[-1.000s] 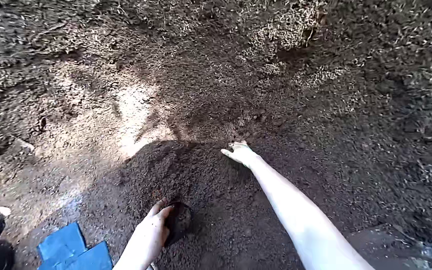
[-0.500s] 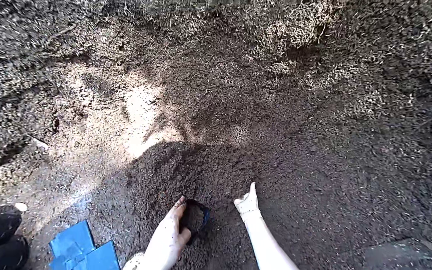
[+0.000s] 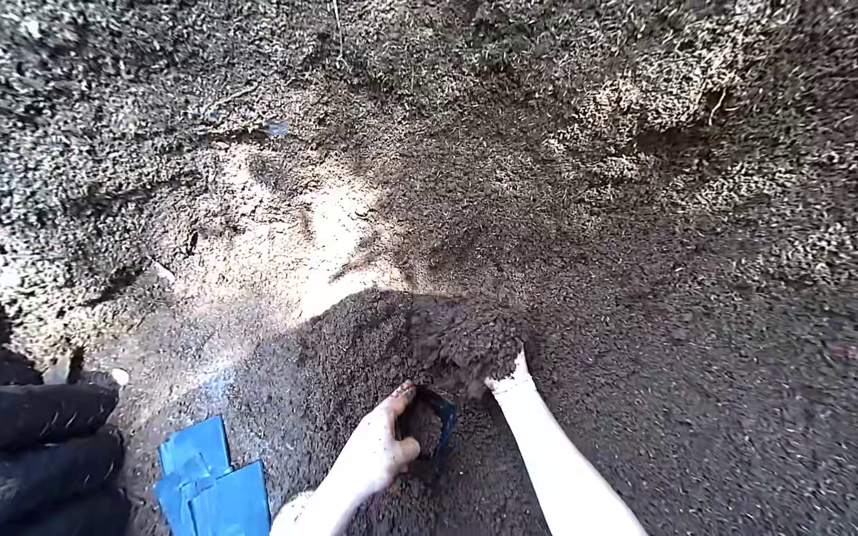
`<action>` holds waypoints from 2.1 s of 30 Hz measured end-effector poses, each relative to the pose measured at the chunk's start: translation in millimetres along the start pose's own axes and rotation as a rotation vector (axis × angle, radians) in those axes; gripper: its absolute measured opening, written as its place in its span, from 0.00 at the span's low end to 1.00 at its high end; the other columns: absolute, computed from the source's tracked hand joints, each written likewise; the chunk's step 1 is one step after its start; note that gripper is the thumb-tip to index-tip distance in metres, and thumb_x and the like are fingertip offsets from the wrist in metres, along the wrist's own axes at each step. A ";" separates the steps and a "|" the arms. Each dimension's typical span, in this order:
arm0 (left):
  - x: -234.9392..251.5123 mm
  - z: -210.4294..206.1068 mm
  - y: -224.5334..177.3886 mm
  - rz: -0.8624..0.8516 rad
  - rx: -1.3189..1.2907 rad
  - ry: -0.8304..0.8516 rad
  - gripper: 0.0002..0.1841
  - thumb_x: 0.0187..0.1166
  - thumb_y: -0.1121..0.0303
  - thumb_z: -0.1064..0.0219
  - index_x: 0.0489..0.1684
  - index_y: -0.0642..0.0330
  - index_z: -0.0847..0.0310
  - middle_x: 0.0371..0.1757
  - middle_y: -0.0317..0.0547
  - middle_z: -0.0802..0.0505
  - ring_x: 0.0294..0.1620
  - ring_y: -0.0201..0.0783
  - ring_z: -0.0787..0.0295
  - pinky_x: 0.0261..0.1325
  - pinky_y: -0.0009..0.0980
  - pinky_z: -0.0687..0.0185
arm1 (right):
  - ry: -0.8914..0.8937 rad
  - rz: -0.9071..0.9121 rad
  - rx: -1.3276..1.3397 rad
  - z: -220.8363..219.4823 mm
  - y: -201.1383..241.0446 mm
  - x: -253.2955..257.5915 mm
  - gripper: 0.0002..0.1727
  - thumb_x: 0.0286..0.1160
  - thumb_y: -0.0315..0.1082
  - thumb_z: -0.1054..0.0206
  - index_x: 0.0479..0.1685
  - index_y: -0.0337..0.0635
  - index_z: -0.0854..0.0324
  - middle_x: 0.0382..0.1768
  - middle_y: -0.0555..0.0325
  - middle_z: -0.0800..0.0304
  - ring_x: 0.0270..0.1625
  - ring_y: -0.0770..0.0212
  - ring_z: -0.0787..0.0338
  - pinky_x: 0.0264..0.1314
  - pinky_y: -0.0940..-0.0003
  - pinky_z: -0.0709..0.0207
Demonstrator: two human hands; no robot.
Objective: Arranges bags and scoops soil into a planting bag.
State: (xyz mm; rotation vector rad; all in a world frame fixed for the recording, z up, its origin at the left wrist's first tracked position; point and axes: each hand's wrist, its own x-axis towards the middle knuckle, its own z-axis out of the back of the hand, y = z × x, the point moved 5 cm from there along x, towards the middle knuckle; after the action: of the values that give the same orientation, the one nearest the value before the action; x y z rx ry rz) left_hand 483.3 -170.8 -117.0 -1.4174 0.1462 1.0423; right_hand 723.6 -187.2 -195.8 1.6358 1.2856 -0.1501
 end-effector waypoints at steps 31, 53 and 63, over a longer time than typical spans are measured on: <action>-38.2 -1.5 8.8 0.007 0.210 -0.168 0.42 0.74 0.75 0.33 0.94 0.52 0.44 0.95 0.44 0.39 0.91 0.40 0.37 0.88 0.39 0.35 | 0.475 0.331 -2.156 -132.7 11.2 95.2 0.45 0.54 0.63 0.16 0.76 0.53 0.18 0.82 0.34 0.32 0.79 0.27 0.30 0.75 0.26 0.34; -49.6 -0.1 24.9 -0.082 -0.059 -0.184 0.37 0.76 0.72 0.29 0.89 0.61 0.38 0.85 0.53 0.24 0.85 0.46 0.27 0.87 0.47 0.36 | 0.691 0.007 -1.751 -128.0 -17.1 -163.1 0.46 0.63 0.41 0.17 0.87 0.49 0.33 0.90 0.43 0.44 0.91 0.52 0.39 0.91 0.57 0.42; -58.9 3.0 34.7 -0.031 -0.084 -0.201 0.45 0.76 0.73 0.28 0.96 0.57 0.51 0.92 0.51 0.34 0.90 0.45 0.35 0.91 0.43 0.42 | 0.690 0.425 -1.896 -101.7 -47.6 -185.8 0.29 0.82 0.36 0.36 0.84 0.44 0.27 0.87 0.41 0.34 0.90 0.46 0.35 0.93 0.55 0.44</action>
State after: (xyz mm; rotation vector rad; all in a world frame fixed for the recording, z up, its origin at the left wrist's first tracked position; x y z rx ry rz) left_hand 425.1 -204.1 -103.6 -1.3766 -0.0660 1.1697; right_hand 561.3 -237.0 -60.6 0.1433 0.7889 1.5245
